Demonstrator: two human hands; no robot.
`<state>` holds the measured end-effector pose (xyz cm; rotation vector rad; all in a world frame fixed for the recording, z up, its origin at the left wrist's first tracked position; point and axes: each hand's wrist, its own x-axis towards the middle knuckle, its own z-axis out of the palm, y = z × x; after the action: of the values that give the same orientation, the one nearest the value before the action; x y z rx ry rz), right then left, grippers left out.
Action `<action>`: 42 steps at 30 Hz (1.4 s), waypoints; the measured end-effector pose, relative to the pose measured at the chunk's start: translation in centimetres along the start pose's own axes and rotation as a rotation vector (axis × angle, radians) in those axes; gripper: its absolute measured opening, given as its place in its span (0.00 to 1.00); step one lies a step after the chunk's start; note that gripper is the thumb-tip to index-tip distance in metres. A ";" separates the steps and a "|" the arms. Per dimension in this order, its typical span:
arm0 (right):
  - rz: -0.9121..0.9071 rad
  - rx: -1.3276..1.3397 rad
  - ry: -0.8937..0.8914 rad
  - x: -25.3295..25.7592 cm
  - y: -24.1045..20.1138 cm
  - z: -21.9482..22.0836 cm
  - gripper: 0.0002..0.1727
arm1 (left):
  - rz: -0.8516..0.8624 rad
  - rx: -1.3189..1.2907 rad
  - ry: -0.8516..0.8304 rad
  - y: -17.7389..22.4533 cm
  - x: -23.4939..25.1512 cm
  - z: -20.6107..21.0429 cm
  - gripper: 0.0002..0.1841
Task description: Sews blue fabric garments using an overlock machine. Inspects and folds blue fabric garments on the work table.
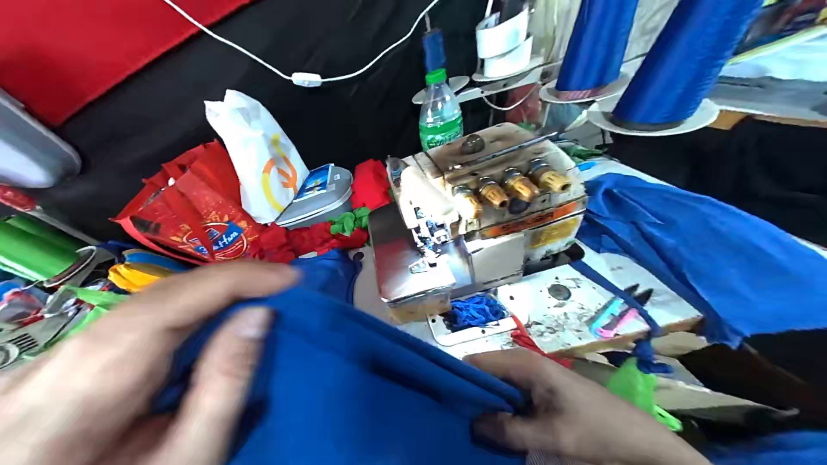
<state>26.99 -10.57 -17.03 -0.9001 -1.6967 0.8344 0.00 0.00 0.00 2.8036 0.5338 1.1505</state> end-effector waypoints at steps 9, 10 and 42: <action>0.079 0.373 0.472 0.0 1.5 -1.7 0.07 | -0.297 -0.168 0.159 -8.2 -4.9 2.7 0.09; 0.160 0.389 0.490 1.1 2.2 -1.3 0.07 | -0.344 -0.113 0.126 -9.6 -5.8 3.8 0.10; 0.209 0.296 0.551 3.4 7.8 2.0 0.06 | -0.174 -0.306 0.129 -2.2 -8.2 23.5 0.10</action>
<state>25.69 -4.07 -22.72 -0.9977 -0.9877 0.8510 10.17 0.95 -22.82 2.3892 0.5459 1.2611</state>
